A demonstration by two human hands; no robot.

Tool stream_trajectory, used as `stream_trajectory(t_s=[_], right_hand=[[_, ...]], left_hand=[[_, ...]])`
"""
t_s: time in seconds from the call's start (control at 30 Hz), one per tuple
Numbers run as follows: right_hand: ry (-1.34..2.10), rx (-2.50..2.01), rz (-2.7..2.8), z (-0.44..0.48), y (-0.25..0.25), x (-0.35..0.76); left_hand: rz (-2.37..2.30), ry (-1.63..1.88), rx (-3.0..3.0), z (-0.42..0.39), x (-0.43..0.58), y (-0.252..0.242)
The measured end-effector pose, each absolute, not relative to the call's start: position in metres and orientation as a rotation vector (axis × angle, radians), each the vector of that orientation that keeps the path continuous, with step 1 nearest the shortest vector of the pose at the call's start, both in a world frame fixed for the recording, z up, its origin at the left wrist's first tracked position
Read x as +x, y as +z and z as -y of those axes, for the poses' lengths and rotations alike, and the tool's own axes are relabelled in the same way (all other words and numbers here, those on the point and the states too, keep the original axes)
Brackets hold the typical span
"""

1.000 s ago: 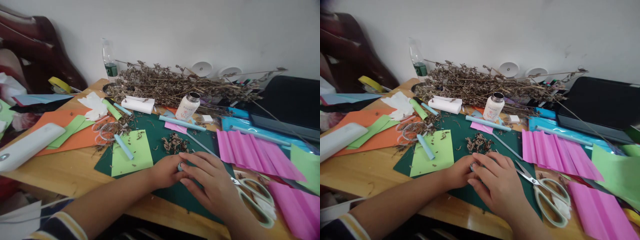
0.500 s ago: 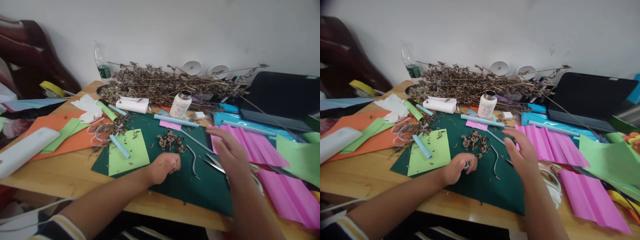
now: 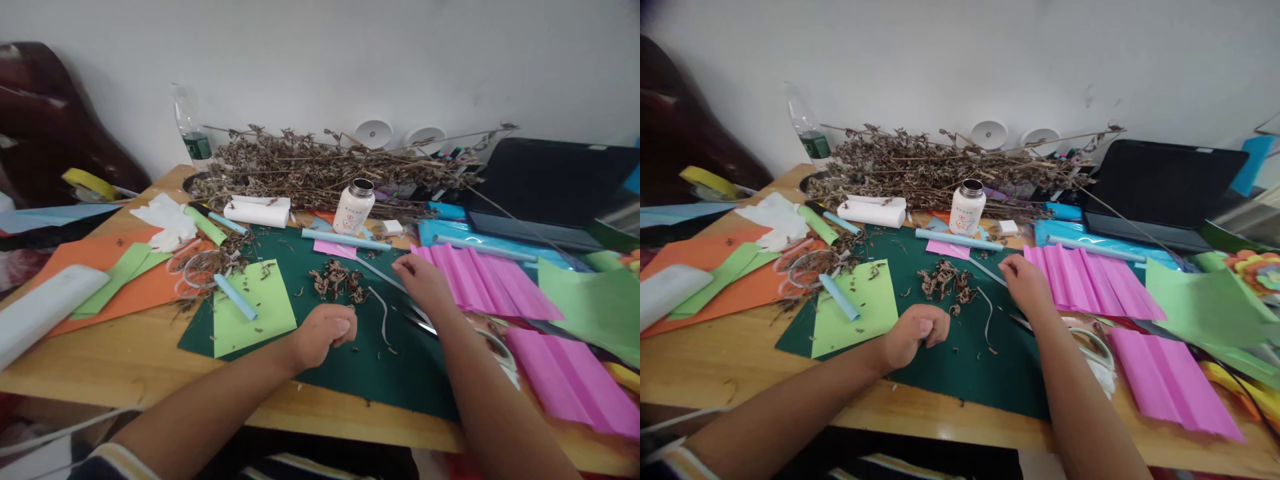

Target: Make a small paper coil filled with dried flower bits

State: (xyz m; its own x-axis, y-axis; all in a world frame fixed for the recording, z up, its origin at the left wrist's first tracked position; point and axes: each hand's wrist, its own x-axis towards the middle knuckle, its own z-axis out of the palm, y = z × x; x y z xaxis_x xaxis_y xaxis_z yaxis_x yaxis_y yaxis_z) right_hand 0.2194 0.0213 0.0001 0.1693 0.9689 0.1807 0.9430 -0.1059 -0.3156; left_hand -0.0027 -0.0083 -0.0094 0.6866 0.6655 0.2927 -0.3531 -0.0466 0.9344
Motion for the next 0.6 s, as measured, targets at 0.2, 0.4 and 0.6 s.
stream_trajectory(t_s=[0.2, 0.4, 0.6], right_hand=[[0.1, -2.171, 1.829, -0.022, -0.002, 0.21], [0.154, -2.055, 1.764, -0.029, -0.004, 0.211], [0.143, -1.643, 1.455, -0.014, 0.054, 0.193]], left_hand=[[-0.266, 0.854, 1.414, 0.009, -0.001, -0.013], [-0.264, 0.917, 1.421, 0.011, 0.0, -0.015], [-0.308, 0.889, 1.348, 0.013, 0.004, -0.017]])
